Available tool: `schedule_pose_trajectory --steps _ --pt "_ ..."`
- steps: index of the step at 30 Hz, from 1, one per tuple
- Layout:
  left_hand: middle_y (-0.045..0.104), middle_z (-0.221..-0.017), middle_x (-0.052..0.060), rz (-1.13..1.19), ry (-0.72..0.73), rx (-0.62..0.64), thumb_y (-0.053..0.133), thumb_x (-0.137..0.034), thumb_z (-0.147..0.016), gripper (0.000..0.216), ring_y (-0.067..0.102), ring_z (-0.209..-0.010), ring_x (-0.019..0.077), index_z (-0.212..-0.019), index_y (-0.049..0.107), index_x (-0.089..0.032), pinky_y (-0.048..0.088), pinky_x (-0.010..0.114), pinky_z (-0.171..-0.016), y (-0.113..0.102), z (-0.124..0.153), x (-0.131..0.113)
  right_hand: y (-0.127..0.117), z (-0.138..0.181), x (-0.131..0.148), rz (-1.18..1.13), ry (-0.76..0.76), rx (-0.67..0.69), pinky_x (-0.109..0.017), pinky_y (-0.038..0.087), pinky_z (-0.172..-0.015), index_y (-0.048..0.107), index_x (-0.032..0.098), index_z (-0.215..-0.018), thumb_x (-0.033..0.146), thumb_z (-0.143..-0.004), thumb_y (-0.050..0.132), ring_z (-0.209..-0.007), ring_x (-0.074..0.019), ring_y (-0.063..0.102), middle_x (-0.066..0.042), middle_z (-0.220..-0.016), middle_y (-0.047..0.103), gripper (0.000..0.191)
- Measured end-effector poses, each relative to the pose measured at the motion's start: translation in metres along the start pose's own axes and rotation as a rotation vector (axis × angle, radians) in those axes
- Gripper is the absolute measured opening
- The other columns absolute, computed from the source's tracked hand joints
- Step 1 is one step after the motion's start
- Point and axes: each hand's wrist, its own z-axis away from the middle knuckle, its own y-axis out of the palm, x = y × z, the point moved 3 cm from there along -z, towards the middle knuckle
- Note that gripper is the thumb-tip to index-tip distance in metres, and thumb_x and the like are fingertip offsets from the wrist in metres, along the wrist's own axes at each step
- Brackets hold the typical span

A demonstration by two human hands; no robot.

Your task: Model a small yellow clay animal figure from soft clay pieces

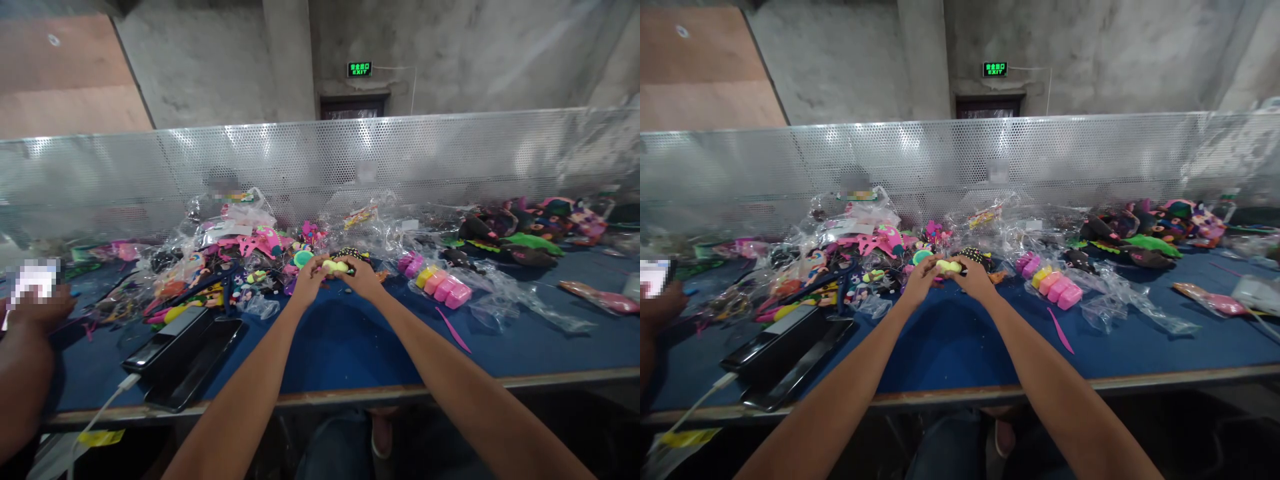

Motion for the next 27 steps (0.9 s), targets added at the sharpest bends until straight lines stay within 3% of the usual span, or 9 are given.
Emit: schedule_pose_trajectory --steps 4,7,13,21,27 --pt "0.063 -0.095 0.007 -0.012 -0.124 -0.104 0.059 -0.049 -0.076 0.047 0.062 -0.061 0.013 -0.109 0.057 -0.017 0.049 0.023 -0.045 -0.004 0.002 -0.002 0.0 0.002 0.007 0.066 -0.037 -0.012 -0.033 0.046 -0.083 0.062 0.017 -0.102 0.026 -0.075 0.061 -0.089 -0.0196 0.06 -0.006 -0.099 0.066 0.028" --pt "0.065 -0.09 0.006 -0.014 -0.219 -0.054 0.06 -0.05 -0.075 0.046 0.06 -0.056 0.0132 -0.106 0.06 -0.016 0.049 0.024 -0.044 -0.002 0.003 -0.001 0.001 0.003 0.013 0.13 -0.12 0.004 -0.035 0.044 -0.087 0.061 0.018 -0.105 0.023 -0.075 0.062 -0.097 -0.0209 0.058 -0.007 -0.104 0.064 0.03" --pt "0.065 -0.074 0.003 -0.061 -0.166 -0.037 0.069 -0.044 -0.067 0.043 0.059 -0.055 0.0121 -0.097 0.065 -0.014 0.048 0.023 -0.05 -0.002 0.001 0.001 0.002 0.003 0.015 0.176 -0.164 0.03 -0.037 0.043 -0.091 0.062 0.021 -0.106 0.022 -0.075 0.065 -0.101 -0.0214 0.057 -0.006 -0.105 0.063 0.03" --pt "0.068 -0.079 0.004 0.055 -0.191 0.069 0.065 -0.049 -0.07 0.05 0.063 -0.064 0.0162 -0.107 0.064 -0.015 0.05 0.027 -0.056 0.003 0.002 0.003 0.002 0.003 0.015 0.139 -0.173 0.047 -0.037 0.042 -0.094 0.063 0.02 -0.108 0.021 -0.076 0.064 -0.104 -0.0208 0.056 -0.008 -0.107 0.063 0.032" --pt "0.066 -0.076 0.005 -0.006 -0.213 0.005 0.053 -0.057 -0.078 0.052 0.06 -0.054 0.014 -0.107 0.063 -0.015 0.048 0.025 -0.049 0.003 0.001 0.006 0.003 0.002 0.014 0.09 -0.111 0.022 -0.036 0.042 -0.093 0.064 0.02 -0.104 0.027 -0.075 0.065 -0.101 -0.0209 0.057 -0.007 -0.106 0.065 0.03"
